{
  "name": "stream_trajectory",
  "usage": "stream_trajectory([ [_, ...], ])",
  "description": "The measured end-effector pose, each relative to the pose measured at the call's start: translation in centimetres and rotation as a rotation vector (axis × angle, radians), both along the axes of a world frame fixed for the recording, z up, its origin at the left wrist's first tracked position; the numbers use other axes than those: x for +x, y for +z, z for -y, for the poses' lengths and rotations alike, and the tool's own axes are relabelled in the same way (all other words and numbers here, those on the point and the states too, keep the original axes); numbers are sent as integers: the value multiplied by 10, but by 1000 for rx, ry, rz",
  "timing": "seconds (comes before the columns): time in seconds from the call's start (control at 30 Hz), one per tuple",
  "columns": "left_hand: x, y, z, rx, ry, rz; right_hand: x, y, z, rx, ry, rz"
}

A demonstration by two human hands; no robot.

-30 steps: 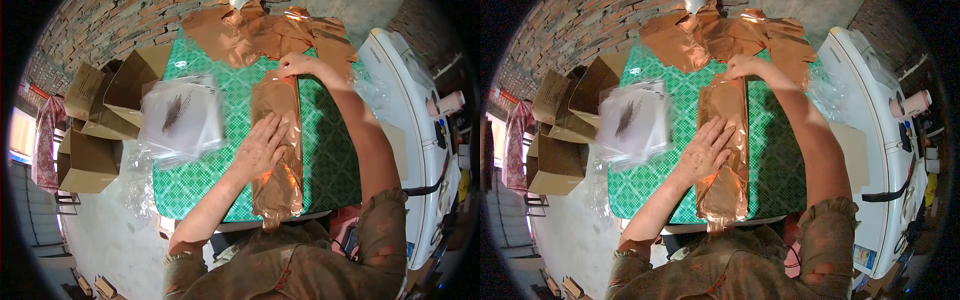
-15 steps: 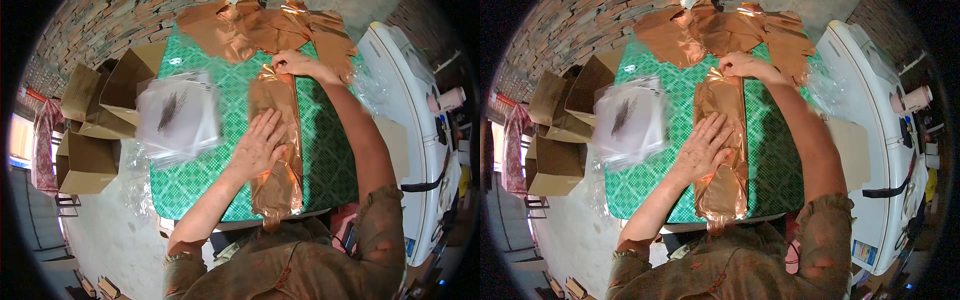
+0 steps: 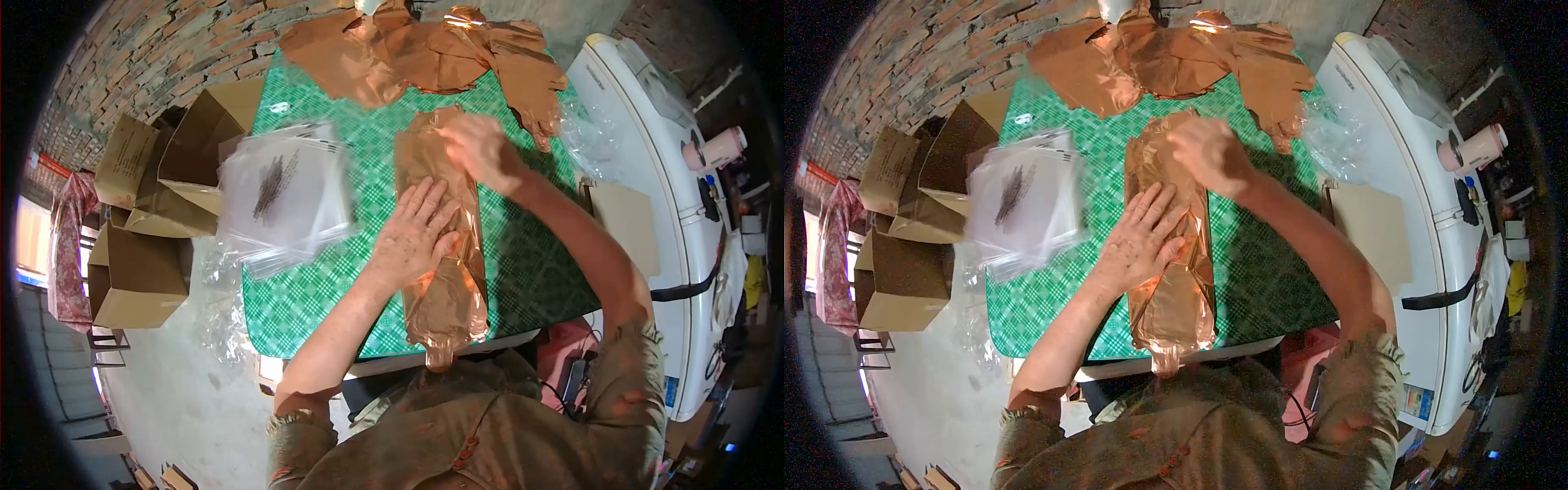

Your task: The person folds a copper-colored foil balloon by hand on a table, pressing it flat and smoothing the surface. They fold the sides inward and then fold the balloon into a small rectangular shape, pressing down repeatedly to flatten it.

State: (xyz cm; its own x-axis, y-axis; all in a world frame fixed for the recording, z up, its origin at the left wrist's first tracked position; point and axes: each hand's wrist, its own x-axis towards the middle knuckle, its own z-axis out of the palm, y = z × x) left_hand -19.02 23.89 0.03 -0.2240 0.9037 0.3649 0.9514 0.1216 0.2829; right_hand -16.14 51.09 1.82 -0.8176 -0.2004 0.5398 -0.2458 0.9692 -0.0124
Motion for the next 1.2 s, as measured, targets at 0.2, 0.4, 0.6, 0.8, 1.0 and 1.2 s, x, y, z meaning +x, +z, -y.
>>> stream_trajectory([
  [0.2, 2, 1, 1, 36, 3, 15, 62, 7, 45, 100, -119, 35],
  [0.4, 3, 4, 1, 31, 6, 3, 67, -15, 36, 219, -261, 176],
  [0.6, 1, 1, 1, 29, 16, -20, 67, -30, 26, 183, -203, 150],
  [0.8, 3, 1, 0, 12, 21, -32, 70, -32, 24, 148, -156, 88],
  [1.0, 2, -2, -1, 4, 17, -36, 67, -36, 25, 129, -210, 185],
  [1.2, -1, 9, 2, 175, 10, 2, 66, -32, 31, 68, -289, 362],
])
